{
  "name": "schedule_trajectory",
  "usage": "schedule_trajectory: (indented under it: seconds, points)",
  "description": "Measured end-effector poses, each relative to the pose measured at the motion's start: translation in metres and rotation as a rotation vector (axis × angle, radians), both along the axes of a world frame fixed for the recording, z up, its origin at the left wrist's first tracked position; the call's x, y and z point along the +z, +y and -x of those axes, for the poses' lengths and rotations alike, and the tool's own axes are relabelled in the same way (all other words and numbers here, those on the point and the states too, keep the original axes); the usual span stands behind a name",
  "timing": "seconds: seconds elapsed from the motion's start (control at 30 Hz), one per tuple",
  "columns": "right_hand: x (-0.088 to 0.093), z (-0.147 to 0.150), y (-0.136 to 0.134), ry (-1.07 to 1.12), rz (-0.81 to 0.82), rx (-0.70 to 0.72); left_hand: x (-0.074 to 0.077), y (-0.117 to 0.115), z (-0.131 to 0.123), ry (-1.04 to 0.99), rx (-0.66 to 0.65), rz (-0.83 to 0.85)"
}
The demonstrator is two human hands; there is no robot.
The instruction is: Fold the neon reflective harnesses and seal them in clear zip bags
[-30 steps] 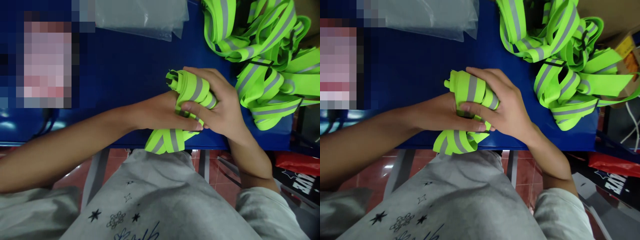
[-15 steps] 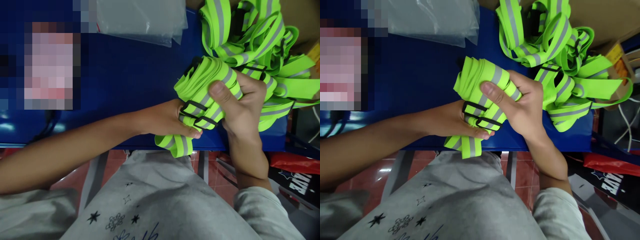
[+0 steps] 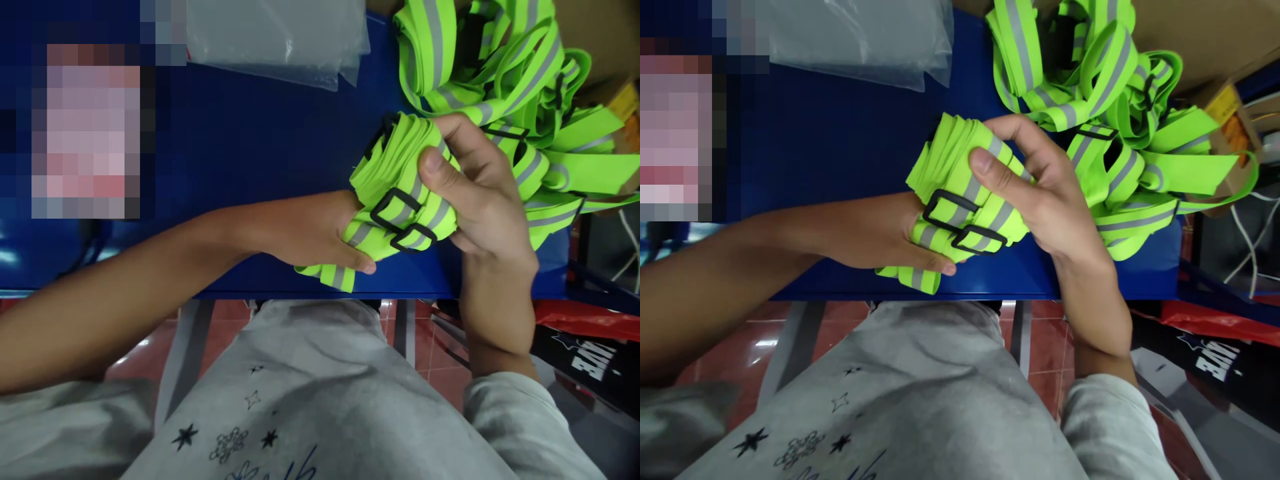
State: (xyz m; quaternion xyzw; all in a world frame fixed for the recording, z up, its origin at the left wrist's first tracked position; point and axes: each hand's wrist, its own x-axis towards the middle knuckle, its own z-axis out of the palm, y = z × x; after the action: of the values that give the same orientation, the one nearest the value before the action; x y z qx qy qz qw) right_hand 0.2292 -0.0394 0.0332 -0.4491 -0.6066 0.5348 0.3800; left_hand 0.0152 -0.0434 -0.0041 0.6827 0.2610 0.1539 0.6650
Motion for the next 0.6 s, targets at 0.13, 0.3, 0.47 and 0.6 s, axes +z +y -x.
schedule_trajectory:
  seconds: [0.13,0.3,0.47,0.6]
  points:
    - [-0.005,0.004,0.001,0.031,0.053,-0.039,0.001,0.009,0.009,0.101,0.002,-0.024]
    - [-0.028,0.005,0.008,-0.068,-0.003,0.019,-0.009,0.008,0.004,0.082,0.136,-0.129]
    - [-0.021,0.005,0.003,-0.282,-0.408,-0.211,-0.015,0.004,-0.004,-0.015,0.157,-0.064]
    - [-0.016,-0.001,-0.001,-0.342,-0.479,0.101,-0.014,0.001,-0.006,-0.043,0.243,-0.057]
